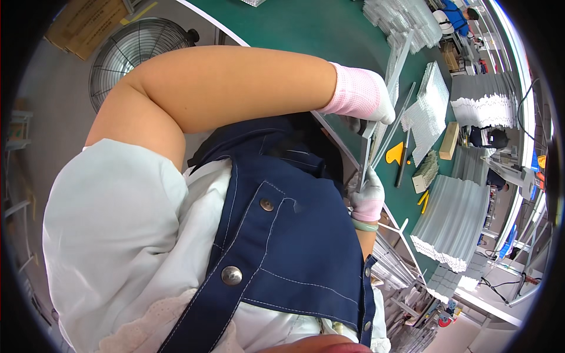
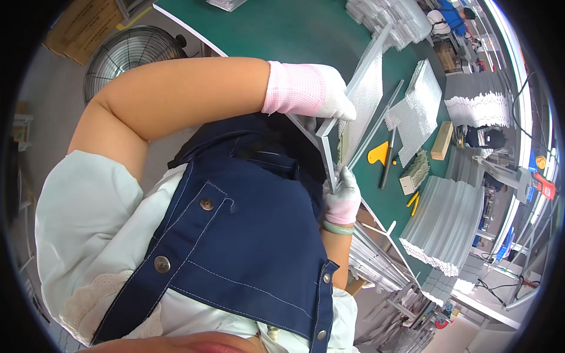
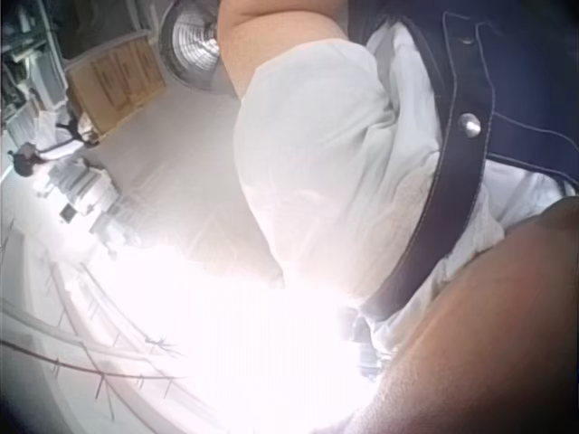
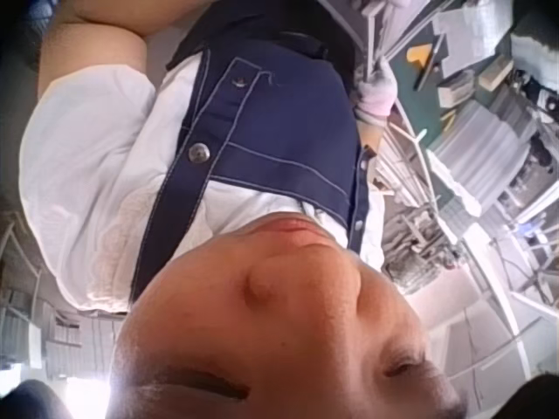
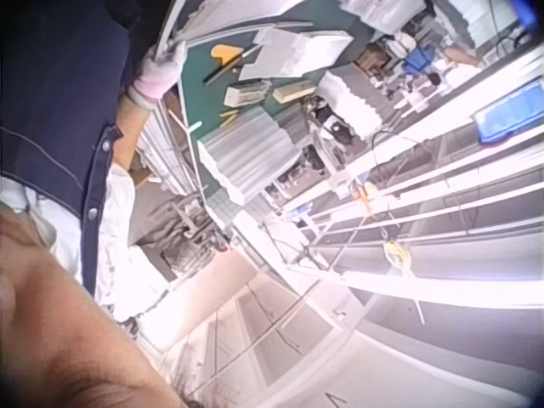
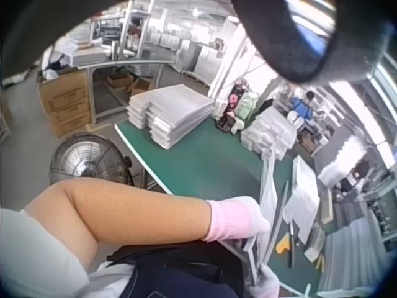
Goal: The person assembles air filters by placing a plastic component onto a mesh sheet, then inserting white plastic frame pieces into the mesh edges. They use a handheld tool to secure the frame and a hammer to tap the assembly flat before stacking the finished unit.
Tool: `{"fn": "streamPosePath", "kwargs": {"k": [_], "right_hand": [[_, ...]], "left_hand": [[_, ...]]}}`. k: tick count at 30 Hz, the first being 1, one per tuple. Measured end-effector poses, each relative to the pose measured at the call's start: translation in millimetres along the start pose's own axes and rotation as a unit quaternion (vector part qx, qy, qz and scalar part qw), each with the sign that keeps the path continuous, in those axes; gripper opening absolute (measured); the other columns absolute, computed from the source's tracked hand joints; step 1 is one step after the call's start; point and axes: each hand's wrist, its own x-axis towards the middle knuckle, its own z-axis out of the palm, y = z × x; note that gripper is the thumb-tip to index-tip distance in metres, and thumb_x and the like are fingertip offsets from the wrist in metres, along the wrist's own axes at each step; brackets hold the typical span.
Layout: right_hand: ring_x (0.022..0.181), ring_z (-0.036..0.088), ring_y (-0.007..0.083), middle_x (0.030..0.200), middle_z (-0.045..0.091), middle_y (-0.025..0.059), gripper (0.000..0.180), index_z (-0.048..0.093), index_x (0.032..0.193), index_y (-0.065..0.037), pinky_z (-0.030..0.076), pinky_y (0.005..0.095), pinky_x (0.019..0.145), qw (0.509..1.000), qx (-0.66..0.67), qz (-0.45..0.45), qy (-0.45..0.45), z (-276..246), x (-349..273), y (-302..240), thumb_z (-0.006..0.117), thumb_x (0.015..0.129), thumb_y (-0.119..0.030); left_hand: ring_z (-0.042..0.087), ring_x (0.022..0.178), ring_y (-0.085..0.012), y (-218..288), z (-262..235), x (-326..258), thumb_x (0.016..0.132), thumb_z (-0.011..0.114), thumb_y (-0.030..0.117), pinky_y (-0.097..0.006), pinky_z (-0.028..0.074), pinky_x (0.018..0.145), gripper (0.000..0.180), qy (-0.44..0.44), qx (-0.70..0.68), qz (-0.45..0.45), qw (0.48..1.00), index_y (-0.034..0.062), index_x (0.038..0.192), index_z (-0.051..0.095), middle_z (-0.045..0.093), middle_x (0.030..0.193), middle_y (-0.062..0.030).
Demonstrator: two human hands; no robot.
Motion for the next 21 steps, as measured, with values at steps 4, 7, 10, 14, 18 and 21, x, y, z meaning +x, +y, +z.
{"fn": "streamPosePath", "kwargs": {"k": [4,7,10,14,18,21], "right_hand": [[0.077,0.062,0.014,0.091,0.064,0.0058,0.014,0.059,0.104,-0.003,0.052,0.026,0.069,1.0,0.006,0.007,0.005,4.1,-1.5,1.4,0.057,0.097,-0.015],[0.077,0.061,0.0135,0.09,0.064,0.0043,0.014,0.059,0.104,-0.005,0.05,0.0258,0.067,0.998,-0.064,-0.025,-0.009,0.2,-2.0,4.3,0.058,0.097,-0.018],[0.077,0.061,0.0132,0.089,0.064,0.0028,0.013,0.06,0.103,-0.007,0.049,0.026,0.067,0.999,-0.05,-0.013,0.005,6.7,-4.6,3.5,0.058,0.097,-0.019],[0.08,0.064,0.0154,0.092,0.067,0.0048,0.017,0.062,0.107,-0.002,0.053,0.0267,0.07,1.0,0.018,0.011,-0.021,-2.3,-1.0,1.7,0.055,0.098,-0.016],[0.083,0.064,0.0159,0.093,0.066,0.0062,0.018,0.061,0.108,0.0,0.052,0.027,0.072,0.998,-0.054,-0.038,0.014,16.0,-13.4,0.4,0.058,0.097,-0.015],[0.083,0.061,0.0134,0.093,0.064,0.006,0.021,0.06,0.109,0.001,0.051,0.0267,0.073,0.957,-0.211,-0.178,0.093,43.6,-31.4,7.1,0.059,0.097,-0.016]], "left_hand": [[0.069,0.061,-0.0187,-1.3,0.7,5.5,0.09,0.055,0.037,-0.033,0.055,0.064,0.042,-0.008,0.024,0.023,0.999,-0.0012,0.084,0.07,0.07,0.076,-0.0103],[0.068,0.06,-0.0182,1.6,1.0,6.0,0.09,0.055,0.037,-0.033,0.055,0.063,0.041,-0.01,0.027,0.032,0.999,-0.0006,0.082,0.07,0.07,0.075,-0.01],[0.066,0.058,-0.0179,4.1,2.1,7.6,0.089,0.055,0.037,-0.033,0.054,0.063,0.041,-0.008,0.026,0.03,0.999,-0.0002,0.081,0.07,0.07,0.074,-0.0095],[0.064,0.056,-0.0182,7.6,1.8,5.1,0.088,0.055,0.036,-0.033,0.053,0.061,0.04,-0.008,0.023,0.03,0.999,-0.0002,0.079,0.069,0.069,0.072,-0.0094],[0.063,0.055,-0.0185,-0.6,-0.5,0.4,0.087,0.056,0.036,-0.033,0.052,0.059,0.041,-0.001,-0.008,0.042,0.999,-0.0006,0.074,0.068,0.066,0.066,-0.0104],[0.062,0.054,-0.0186,-20.1,-6.2,-4.3,0.089,0.054,0.036,-0.033,0.051,0.058,0.043,0.01,0.042,0.05,0.998,-0.0008,0.07,0.066,0.064,0.062,-0.0112]]}}
